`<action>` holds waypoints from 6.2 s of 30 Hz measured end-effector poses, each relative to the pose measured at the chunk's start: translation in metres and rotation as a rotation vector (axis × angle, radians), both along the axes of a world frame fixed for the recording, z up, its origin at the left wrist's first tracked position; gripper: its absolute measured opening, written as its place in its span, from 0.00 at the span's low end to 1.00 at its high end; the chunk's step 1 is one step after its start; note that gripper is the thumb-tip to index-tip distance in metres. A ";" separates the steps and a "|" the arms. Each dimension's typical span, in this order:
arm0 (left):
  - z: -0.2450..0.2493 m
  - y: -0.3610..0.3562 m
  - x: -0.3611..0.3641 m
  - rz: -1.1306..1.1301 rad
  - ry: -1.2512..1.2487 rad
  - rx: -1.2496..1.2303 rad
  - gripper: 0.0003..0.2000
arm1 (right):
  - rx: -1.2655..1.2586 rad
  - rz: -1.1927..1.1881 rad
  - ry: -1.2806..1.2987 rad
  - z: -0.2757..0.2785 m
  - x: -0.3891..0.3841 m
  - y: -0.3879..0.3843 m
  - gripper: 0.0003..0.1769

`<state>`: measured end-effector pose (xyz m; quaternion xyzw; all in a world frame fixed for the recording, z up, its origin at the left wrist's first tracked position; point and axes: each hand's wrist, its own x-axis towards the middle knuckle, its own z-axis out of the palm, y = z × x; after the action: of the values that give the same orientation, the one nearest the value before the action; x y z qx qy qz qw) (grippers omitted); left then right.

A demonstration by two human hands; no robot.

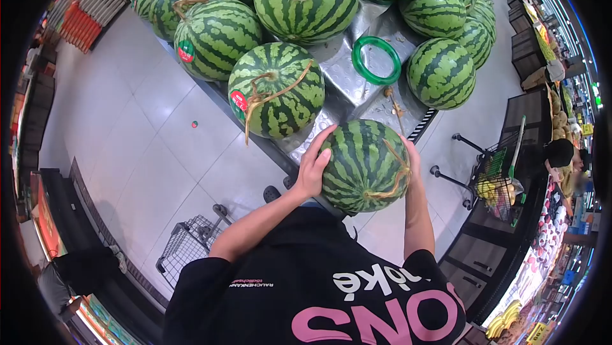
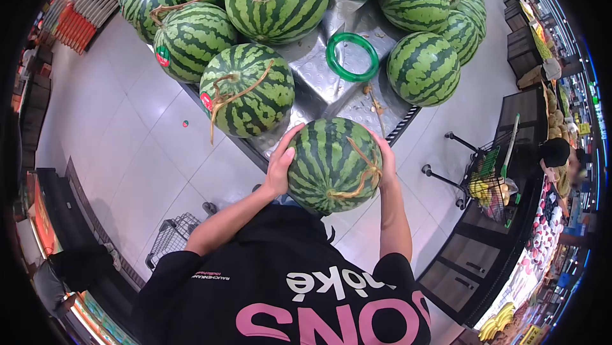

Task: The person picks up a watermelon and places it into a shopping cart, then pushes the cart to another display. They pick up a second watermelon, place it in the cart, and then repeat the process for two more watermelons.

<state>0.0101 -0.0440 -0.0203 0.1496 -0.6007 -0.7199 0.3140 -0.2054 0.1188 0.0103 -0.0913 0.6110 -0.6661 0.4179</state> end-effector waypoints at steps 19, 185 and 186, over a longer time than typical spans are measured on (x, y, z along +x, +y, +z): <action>-0.001 0.002 0.008 0.082 -0.067 -0.022 0.28 | -0.077 0.118 -0.057 -0.017 -0.028 -0.010 0.24; -0.054 0.288 0.279 0.858 0.548 0.933 0.30 | 0.011 0.847 -0.622 -0.044 0.253 0.085 0.31; -0.051 0.292 0.261 0.864 0.508 0.932 0.30 | -0.002 0.825 -0.632 -0.044 0.232 0.092 0.31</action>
<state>0.2707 0.2482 -0.0714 0.3219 -0.0224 -0.7261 0.6071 0.0264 0.2105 -0.0334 -0.1194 0.3676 -0.4414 0.8098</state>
